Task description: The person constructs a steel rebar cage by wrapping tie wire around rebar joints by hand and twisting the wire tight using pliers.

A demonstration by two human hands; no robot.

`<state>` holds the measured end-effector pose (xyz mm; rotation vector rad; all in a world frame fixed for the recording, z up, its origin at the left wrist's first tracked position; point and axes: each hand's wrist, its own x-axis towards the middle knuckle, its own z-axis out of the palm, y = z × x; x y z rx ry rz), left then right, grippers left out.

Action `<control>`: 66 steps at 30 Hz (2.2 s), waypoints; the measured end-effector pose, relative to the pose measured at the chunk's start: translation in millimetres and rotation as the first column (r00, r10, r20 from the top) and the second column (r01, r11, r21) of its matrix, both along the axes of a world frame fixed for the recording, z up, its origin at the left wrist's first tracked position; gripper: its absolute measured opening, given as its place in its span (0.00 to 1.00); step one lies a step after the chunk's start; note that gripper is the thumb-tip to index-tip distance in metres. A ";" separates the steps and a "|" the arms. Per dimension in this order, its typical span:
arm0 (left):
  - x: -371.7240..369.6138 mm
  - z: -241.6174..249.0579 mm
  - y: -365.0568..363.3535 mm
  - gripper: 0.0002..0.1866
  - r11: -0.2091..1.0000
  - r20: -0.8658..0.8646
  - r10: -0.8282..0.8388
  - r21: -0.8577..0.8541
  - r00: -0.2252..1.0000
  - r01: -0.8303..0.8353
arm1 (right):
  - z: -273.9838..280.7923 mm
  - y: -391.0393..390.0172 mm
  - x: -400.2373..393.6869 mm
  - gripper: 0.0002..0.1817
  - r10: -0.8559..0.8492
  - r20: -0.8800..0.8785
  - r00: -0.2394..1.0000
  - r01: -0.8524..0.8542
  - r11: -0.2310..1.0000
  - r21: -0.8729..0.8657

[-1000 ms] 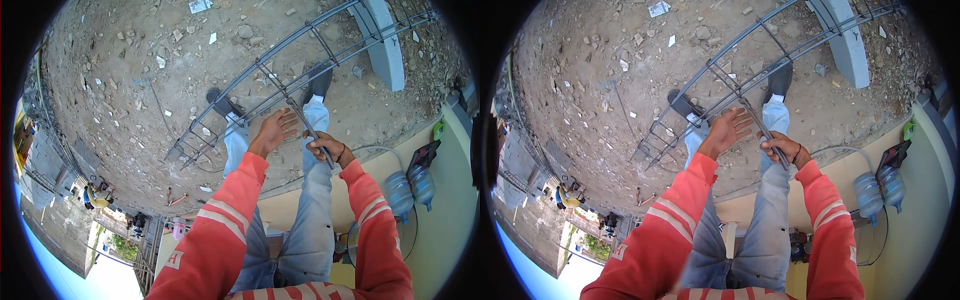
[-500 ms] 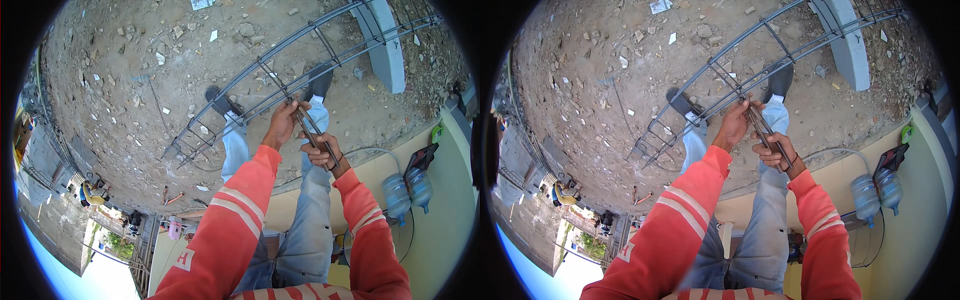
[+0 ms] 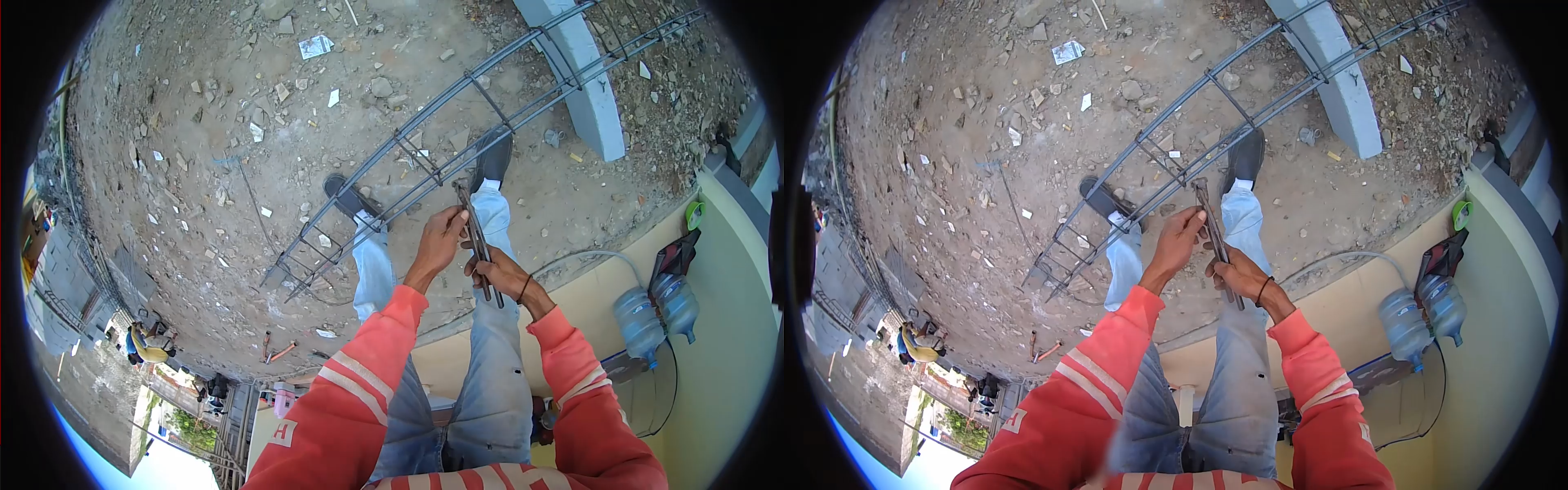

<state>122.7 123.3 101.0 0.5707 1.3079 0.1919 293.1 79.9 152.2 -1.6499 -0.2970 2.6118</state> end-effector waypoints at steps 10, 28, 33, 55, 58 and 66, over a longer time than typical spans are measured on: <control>5.5 13.7 47.9 0.18 0.885 -0.494 0.042 0.422 0.869 0.196 | 33.4 52.2 37.5 0.31 -0.098 -0.028 0.995 0.097 0.994 -0.042; 20.9 61.5 102.2 0.11 0.763 -0.291 -0.351 0.462 0.890 0.453 | -2.1 200.0 83.3 0.23 -0.284 0.740 0.610 -0.758 0.064 0.649; 42.8 67.4 101.1 0.10 0.811 -0.124 -0.338 0.465 0.933 0.355 | 33.2 161.1 68.9 0.11 0.396 0.563 0.725 -0.673 0.234 0.701; -38.7 56.5 91.1 0.09 0.774 -0.050 -0.490 0.435 0.870 0.461 | 47.6 126.2 18.2 0.07 0.286 0.525 0.802 -0.597 0.348 0.723; -80.1 62.2 82.5 0.06 0.292 -0.412 -0.714 0.559 0.565 0.776 | 28.8 98.7 -16.1 0.10 0.443 0.511 0.737 -0.646 0.238 0.726; -128.7 13.6 102.5 0.09 0.029 -0.655 -0.610 0.544 0.446 0.838 | -49.6 59.1 -95.3 0.10 0.025 0.398 0.917 -0.153 0.944 0.293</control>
